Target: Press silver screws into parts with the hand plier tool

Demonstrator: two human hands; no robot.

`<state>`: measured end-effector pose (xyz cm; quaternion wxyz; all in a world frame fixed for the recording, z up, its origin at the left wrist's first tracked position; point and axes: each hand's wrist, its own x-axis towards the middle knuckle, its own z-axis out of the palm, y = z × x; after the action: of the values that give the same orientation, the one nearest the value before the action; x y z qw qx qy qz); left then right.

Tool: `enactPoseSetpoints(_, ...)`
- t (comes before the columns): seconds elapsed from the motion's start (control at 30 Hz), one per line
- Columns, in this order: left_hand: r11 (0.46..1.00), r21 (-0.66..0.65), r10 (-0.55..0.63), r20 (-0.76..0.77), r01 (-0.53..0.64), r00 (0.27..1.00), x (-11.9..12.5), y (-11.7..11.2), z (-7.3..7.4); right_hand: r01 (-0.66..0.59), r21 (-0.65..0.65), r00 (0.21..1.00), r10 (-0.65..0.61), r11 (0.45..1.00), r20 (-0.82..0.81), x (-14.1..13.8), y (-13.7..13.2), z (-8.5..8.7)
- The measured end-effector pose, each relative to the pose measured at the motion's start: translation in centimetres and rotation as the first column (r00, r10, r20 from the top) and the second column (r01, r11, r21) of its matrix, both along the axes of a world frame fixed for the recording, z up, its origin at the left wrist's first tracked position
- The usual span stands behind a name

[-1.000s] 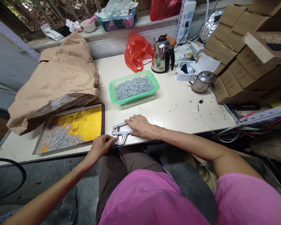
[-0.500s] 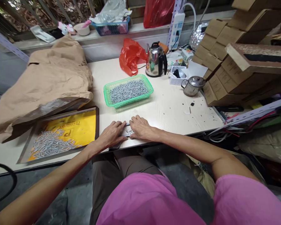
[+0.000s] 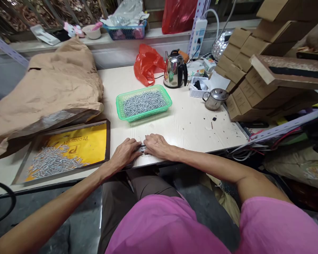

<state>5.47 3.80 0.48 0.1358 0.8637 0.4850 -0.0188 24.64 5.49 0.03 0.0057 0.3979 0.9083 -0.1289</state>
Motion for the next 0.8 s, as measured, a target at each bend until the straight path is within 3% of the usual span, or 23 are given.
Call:
enactPoseSetpoints(0.13,0.990,0.131,0.039,0.097,-0.052,0.994,0.4,-3.0,-1.1,-0.012,-0.031,0.999,0.011,0.999,-0.030,0.9,0.9,0.3)
enactPoseSetpoints(0.2,0.983,0.182,0.002,0.177,-0.035,0.984,0.9,-4.9,-2.1,0.015,-0.009,1.000,-0.015,1.000,-0.010,0.9,1.5,0.2)
enactPoseSetpoints(0.33,0.990,0.137,-0.053,0.298,0.012,0.953,2.0,-7.3,-3.4,0.068,0.072,0.996,-0.072,0.995,0.051,0.0,3.3,-0.2)
enactPoseSetpoints(0.47,0.995,0.098,-0.032,0.350,-0.003,0.936,2.3,-7.9,-3.5,0.105,0.141,0.990,-0.117,0.984,0.078,-1.9,4.2,0.5)
enactPoseSetpoints(0.57,0.994,0.106,-0.039,0.385,-0.003,0.922,2.3,-8.0,-3.6,-0.118,0.141,0.992,0.111,0.983,0.058,-4.8,2.9,1.5)
enactPoseSetpoints(0.67,0.998,0.061,-0.002,0.378,-0.023,0.926,2.2,-8.3,-4.1,-0.437,0.107,0.899,0.436,0.893,0.033,-8.0,1.0,1.6)
enactPoseSetpoints(0.73,0.999,0.021,0.025,0.345,-0.034,0.938,2.0,-8.6,-4.4,-0.546,0.117,0.837,0.547,0.829,0.033,-9.8,0.1,0.9)
enactPoseSetpoints(0.8,1.000,0.005,0.026,0.318,-0.029,0.948,1.7,-8.9,-4.6,-0.583,0.145,0.808,0.590,0.799,0.001,-11.1,-0.2,0.1)
